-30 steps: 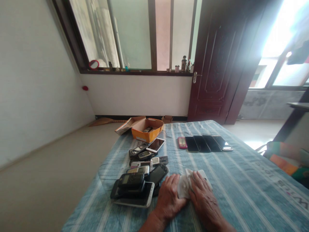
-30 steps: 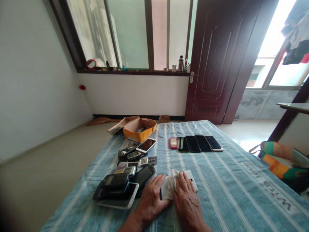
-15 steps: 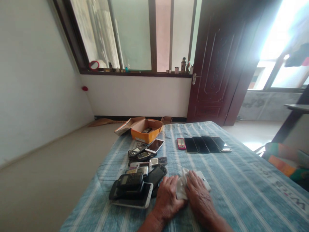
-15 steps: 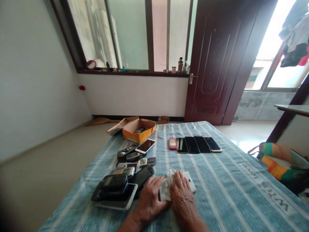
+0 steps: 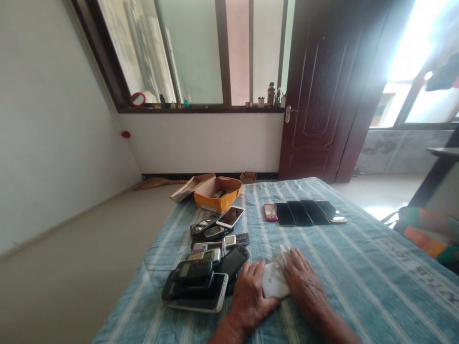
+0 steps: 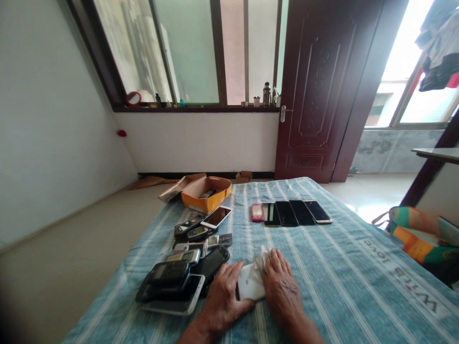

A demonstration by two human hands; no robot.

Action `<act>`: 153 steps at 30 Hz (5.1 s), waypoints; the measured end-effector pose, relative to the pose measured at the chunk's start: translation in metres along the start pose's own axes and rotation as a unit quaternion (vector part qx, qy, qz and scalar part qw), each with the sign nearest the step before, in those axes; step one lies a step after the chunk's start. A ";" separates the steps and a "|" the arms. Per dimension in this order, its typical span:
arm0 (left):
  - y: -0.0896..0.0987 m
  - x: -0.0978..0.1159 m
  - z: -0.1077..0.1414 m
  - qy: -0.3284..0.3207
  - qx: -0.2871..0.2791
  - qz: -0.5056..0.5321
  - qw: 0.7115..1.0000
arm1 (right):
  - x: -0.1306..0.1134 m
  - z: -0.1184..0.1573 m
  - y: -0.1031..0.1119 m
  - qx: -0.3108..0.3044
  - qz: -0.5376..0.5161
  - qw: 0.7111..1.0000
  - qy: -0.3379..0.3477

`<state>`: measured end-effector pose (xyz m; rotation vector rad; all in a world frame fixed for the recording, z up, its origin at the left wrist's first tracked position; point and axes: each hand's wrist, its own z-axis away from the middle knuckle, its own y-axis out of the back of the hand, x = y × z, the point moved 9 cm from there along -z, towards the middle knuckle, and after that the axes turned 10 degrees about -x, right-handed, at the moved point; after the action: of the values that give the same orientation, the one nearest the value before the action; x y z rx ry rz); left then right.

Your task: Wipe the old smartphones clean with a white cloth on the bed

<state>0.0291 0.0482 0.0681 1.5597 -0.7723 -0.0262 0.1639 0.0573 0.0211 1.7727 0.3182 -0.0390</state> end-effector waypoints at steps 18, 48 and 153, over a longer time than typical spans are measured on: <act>-0.001 0.000 -0.002 -0.027 0.029 -0.017 0.999 | -0.024 0.004 0.001 -0.062 -0.018 0.996 0.057; -0.001 0.000 -0.003 -0.015 -0.027 -0.012 0.999 | 0.007 0.002 0.004 -0.066 0.068 0.993 -0.076; 0.001 -0.012 -0.006 -0.073 0.014 -0.002 0.997 | -0.016 -0.026 0.019 -0.048 -0.065 0.996 0.048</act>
<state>0.0225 0.0589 0.0646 1.5995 -0.8869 -0.1341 0.1493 0.0758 0.0481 1.6590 0.4959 -0.0304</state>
